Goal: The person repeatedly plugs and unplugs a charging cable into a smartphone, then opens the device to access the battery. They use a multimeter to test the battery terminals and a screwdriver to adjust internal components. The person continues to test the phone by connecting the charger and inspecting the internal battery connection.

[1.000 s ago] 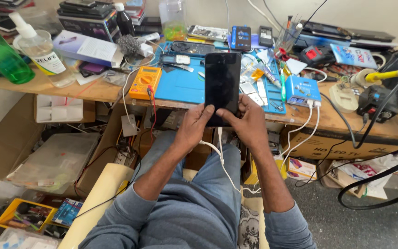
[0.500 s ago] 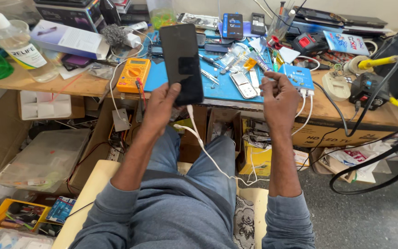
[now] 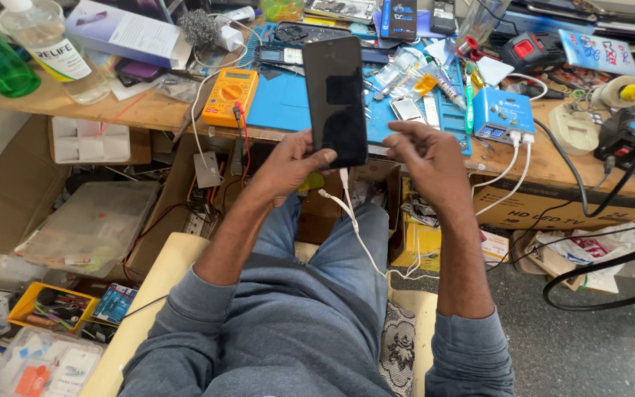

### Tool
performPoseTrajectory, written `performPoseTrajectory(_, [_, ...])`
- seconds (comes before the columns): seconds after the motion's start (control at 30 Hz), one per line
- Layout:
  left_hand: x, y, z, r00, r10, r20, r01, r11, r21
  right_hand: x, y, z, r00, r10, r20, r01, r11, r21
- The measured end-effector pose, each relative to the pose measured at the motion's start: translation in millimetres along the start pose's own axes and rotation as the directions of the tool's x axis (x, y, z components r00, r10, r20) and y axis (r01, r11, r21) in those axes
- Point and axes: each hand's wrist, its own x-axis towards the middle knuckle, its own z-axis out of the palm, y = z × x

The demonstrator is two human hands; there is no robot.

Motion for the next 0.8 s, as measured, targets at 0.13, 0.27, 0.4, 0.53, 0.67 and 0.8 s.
performPoseTrajectory(0.13, [-2, 1, 10, 0.998, -0.053, 0.033, 0.052, 0.998, 0.03, -8, -9, 16, 0.989, -0.027, 0.144, 0.019, 0.998, 0.057])
performPoseTrajectory(0.27, [-4, 1, 14, 0.999, 0.013, 0.038, -0.014, 1.0, 0.024, -5, -6, 28, 0.983, -0.065, 0.173, 0.034, 0.984, 0.177])
performPoseTrajectory(0.4, [-4, 6, 18, 0.999, 0.04, 0.008, -0.04, 0.998, 0.046, -3, -2, 32, 0.987, -0.072, 0.141, 0.044, 0.981, 0.188])
performPoseTrajectory(0.53, [-6, 11, 20, 0.992, 0.119, -0.05, -0.107, 0.974, 0.2, -1, -4, 35, 0.989, -0.067, 0.129, 0.04, 0.979, 0.2])
performPoseTrajectory(0.67, [-6, 8, 23, 0.989, 0.083, -0.122, -0.061, 0.983, 0.171, -3, -3, 35, 0.987, -0.112, 0.116, 0.088, 0.978, 0.189])
performPoseTrajectory(0.8, [-5, 4, 23, 0.991, 0.097, -0.093, -0.086, 0.989, 0.119, -7, 0, 35, 0.986, -0.156, 0.055, 0.151, 0.985, 0.084])
